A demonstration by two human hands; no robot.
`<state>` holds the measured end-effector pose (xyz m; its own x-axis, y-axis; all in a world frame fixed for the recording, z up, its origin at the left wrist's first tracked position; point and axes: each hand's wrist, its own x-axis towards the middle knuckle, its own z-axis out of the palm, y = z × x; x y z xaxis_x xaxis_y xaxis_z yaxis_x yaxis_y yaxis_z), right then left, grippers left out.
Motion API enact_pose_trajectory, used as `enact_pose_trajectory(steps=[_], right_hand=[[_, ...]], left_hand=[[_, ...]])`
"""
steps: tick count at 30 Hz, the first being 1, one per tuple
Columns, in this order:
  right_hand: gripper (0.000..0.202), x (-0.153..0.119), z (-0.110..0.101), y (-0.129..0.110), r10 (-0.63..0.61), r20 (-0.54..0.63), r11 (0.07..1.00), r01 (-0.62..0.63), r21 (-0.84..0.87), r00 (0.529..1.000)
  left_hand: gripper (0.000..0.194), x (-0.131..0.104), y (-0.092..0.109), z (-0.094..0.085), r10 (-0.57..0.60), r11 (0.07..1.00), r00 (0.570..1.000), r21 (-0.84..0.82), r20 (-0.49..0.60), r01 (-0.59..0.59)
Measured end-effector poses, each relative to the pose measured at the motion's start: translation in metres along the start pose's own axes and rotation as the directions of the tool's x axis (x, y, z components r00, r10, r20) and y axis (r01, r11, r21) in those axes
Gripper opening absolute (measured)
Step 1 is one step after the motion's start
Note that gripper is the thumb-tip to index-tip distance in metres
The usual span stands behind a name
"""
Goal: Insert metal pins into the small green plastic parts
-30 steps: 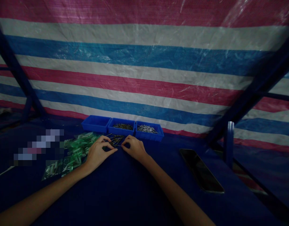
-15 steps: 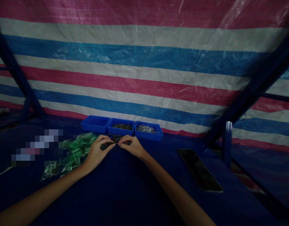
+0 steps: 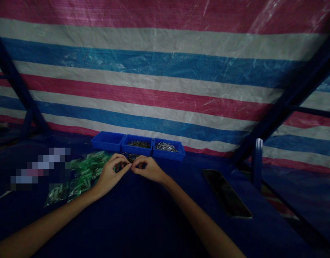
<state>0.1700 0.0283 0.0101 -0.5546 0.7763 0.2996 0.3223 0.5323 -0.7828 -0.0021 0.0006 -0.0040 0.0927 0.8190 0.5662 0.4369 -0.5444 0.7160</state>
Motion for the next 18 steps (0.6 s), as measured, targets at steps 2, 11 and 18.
enact_pose_trajectory(steps=[2,11,18], right_hand=[[0.013,0.0012,-0.0040,0.0011,0.018,-0.034,1.000,-0.017,0.020,0.999],[0.015,0.0044,-0.0014,0.0031,0.090,-0.150,0.984,-0.065,0.166,0.985],[0.018,0.0029,-0.0054,0.0044,0.116,-0.142,0.989,-0.102,0.103,0.983]], left_hand=[[0.009,0.0006,0.0021,-0.0014,0.001,1.000,1.000,0.001,-0.008,-0.001],[0.008,0.0002,0.0004,-0.0003,0.002,0.999,0.998,0.040,0.056,-0.004],[0.012,0.0013,0.0013,-0.0023,0.008,1.000,0.999,0.003,-0.035,-0.008]])
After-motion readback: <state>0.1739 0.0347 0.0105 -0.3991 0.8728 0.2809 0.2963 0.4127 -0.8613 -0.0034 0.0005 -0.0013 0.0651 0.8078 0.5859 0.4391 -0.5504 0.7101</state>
